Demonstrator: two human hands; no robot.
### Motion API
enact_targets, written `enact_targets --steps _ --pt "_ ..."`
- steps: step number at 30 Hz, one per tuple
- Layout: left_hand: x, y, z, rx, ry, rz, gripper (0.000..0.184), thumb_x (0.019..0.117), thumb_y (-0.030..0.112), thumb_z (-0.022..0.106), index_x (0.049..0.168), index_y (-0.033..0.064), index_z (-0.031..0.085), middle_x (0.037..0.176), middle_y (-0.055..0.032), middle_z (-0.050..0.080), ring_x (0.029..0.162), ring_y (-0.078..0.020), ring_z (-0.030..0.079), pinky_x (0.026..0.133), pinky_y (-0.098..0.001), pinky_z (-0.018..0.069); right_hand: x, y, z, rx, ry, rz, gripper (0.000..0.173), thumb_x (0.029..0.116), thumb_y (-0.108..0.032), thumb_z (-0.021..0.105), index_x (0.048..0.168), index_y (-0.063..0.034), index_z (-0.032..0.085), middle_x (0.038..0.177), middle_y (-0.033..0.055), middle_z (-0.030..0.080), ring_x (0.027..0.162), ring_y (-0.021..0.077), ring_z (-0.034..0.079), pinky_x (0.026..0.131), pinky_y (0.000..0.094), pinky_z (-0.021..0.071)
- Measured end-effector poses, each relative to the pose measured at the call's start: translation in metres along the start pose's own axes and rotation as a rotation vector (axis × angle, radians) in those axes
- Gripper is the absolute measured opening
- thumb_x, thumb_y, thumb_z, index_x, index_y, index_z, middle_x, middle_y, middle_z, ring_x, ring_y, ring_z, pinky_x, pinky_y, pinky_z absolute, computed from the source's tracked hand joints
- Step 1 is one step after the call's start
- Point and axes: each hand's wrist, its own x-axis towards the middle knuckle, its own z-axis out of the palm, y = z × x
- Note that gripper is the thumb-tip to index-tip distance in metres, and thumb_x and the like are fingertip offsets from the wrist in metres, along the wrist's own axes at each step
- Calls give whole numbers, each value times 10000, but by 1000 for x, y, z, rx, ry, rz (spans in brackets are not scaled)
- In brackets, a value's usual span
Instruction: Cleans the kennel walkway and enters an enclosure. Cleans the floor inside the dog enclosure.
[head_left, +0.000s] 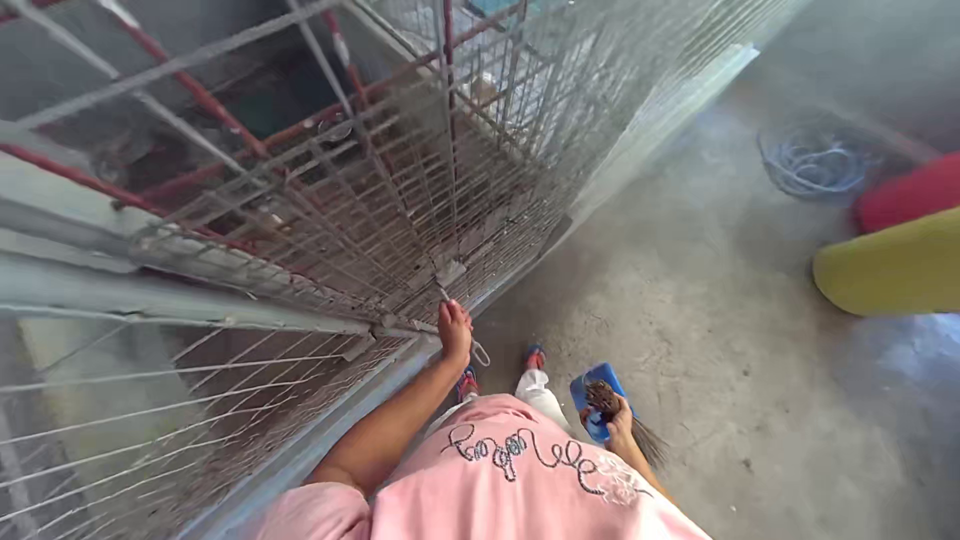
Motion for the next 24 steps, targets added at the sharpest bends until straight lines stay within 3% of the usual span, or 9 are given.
enact_targets --steps 2,4,7,9,12,16,21,24 --pt "17 -4 3 46 107 60 276 1129 138 248 1079 -28 463 738 22 387 592 -52 426 610 -205 436 24 -20 13 12 -46 58 363 1076 -445 280 1049 -165 509 788 -27 607 668 79 625 573 290 539" --pt "41 3 -3 162 183 71 314 1129 144 244 1173 -62 476 803 -19 413 672 -84 449 674 -241 438 52 -40 27 -26 -67 84 390 1070 -478 273 1064 -169 510 794 -19 598 670 85 614 570 297 529" --pt "93 20 -12 345 331 74 446 1143 194 246 1404 -114 435 1068 -249 571 943 -295 574 898 -424 483 93 -74 52 -101 -74 89 386 1068 -470 282 1040 -160 511 756 -16 597 616 87 605 526 289 518" --pt "139 34 -17 452 403 123 475 1144 204 233 1422 -135 416 1228 -344 583 1104 -404 609 999 -504 483 121 -96 71 -172 -117 63 418 1073 -462 261 1064 -137 524 746 0 610 594 102 609 505 303 522" --pt "203 62 -23 574 458 161 476 1140 193 241 1403 -152 436 1276 -360 583 1207 -441 588 1069 -521 442 146 -130 106 -279 -182 55 425 1076 -444 237 1095 -130 523 759 15 625 609 131 628 514 333 535" --pt "262 119 -24 722 398 97 512 1147 243 243 1446 -135 417 1397 -360 529 1339 -453 519 1143 -539 382 171 -166 155 -298 -217 71 418 1059 -458 266 1063 -143 540 748 33 633 604 162 634 500 364 536" --pt "320 174 -21 939 302 15 516 1146 280 248 1459 -77 448 1410 -332 541 1353 -457 514 1133 -592 380 183 -182 209 -309 -202 13 401 1056 -462 290 1024 -155 545 720 17 635 583 155 638 489 354 538" --pt "357 194 -17 964 232 18 513 1146 274 256 1446 -90 457 1392 -343 546 1339 -469 519 1123 -598 382 187 -183 240 -292 -197 -9 412 1057 -457 277 993 -157 551 703 12 642 572 149 644 476 349 541"
